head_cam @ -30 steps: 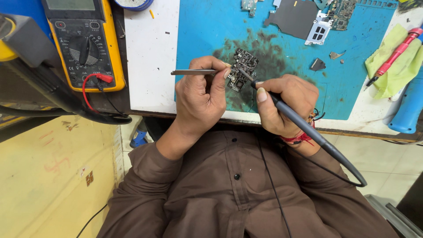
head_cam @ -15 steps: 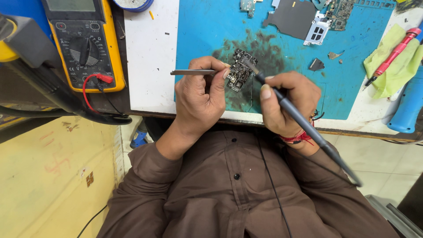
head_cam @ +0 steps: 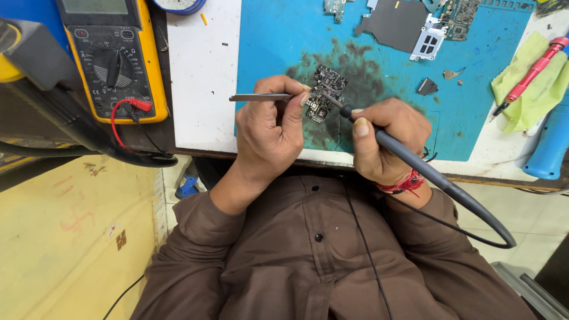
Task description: The person holds a small circuit board with tweezers and uses a soldering iron to apply heat to specific points on the board. The person repeatedly touches the iron to different areas while maintaining a steady grip on the board.
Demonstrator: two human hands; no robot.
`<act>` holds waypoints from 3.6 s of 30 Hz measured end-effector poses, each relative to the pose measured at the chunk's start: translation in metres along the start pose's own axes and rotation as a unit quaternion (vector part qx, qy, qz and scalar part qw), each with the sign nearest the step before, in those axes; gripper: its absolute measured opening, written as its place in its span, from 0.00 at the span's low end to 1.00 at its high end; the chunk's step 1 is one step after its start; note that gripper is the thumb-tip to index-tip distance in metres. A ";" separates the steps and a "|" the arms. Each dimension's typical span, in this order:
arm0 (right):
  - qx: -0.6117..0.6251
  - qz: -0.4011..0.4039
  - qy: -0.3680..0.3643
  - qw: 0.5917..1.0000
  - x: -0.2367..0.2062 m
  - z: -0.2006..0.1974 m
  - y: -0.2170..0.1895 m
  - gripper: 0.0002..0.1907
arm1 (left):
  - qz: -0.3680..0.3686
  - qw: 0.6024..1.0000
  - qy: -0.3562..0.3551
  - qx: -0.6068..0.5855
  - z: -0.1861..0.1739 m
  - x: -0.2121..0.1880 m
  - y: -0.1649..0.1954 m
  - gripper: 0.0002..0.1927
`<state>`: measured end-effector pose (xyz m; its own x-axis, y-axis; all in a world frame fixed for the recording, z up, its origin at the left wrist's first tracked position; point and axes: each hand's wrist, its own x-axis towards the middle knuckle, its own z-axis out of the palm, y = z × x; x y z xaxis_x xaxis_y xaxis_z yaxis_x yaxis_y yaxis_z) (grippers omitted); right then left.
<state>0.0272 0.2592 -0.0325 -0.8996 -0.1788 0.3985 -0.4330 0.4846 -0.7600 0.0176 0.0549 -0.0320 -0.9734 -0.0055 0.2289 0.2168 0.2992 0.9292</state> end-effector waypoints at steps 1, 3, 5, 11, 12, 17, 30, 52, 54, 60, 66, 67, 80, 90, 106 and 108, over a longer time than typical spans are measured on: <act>0.000 -0.003 0.001 1.000 0.001 0.000 0.000 0.06 | -0.001 1.000 0.000 0.003 0.000 0.000 0.000 0.06; -0.001 -0.010 0.004 1.000 0.003 0.001 0.000 0.06 | -0.002 1.000 0.000 0.010 0.000 0.001 0.000 0.06; -0.002 -0.013 0.004 1.000 0.004 0.001 0.000 0.06 | 0.001 1.000 0.001 0.012 0.000 0.001 0.001 0.06; 0.004 -0.018 0.004 1.000 0.005 0.001 0.000 0.05 | -0.005 1.000 -0.006 -0.003 0.000 0.002 0.001 0.06; 0.008 -0.022 0.003 1.000 0.005 0.001 0.000 0.05 | -0.004 1.000 -0.005 -0.006 0.000 0.002 0.001 0.06; -0.003 -0.015 0.004 1.000 0.005 0.001 -0.001 0.04 | -0.002 1.000 -0.004 0.004 0.000 0.003 0.002 0.05; -0.002 -0.016 0.006 1.000 0.006 0.001 -0.002 0.05 | -0.004 1.000 -0.001 0.000 0.000 0.003 0.002 0.06; 0.003 -0.018 0.002 1.000 0.003 0.002 -0.001 0.04 | 0.000 1.000 0.001 0.004 0.001 -0.001 0.000 0.05; -0.003 -0.017 0.002 1.000 0.003 0.002 -0.001 0.04 | 0.008 1.000 0.000 0.008 0.001 0.000 -0.001 0.05; -0.014 0.001 0.001 1.000 0.002 0.002 -0.001 0.04 | -0.003 1.000 -0.002 0.006 0.001 -0.001 -0.001 0.05; 0.002 -0.018 0.001 1.000 0.003 0.003 -0.001 0.05 | 0.002 1.000 -0.001 0.014 0.001 -0.001 -0.001 0.05; 0.002 -0.015 0.001 1.000 0.003 0.003 -0.001 0.05 | 0.001 1.000 -0.001 0.011 0.000 -0.001 -0.001 0.05; 0.002 -0.019 0.001 1.000 0.004 0.002 -0.001 0.04 | 0.000 1.000 -0.001 0.006 0.001 0.000 0.000 0.06; 0.000 -0.021 0.001 1.000 0.004 0.000 -0.002 0.04 | 0.000 1.000 -0.002 0.004 0.001 0.001 0.002 0.05; -0.001 -0.021 -0.005 1.000 0.005 -0.001 -0.003 0.04 | 0.007 1.000 -0.001 0.012 0.001 0.000 0.000 0.05; -0.004 -0.019 -0.009 1.000 0.004 -0.001 -0.004 0.04 | -0.001 1.000 0.000 -0.003 0.001 -0.001 0.000 0.06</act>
<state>0.0248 0.2571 -0.0276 -0.8836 -0.2120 0.4176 -0.4661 0.4843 -0.7404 0.0185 0.0560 -0.0323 -0.9739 -0.0058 0.2268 0.2151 0.2939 0.9313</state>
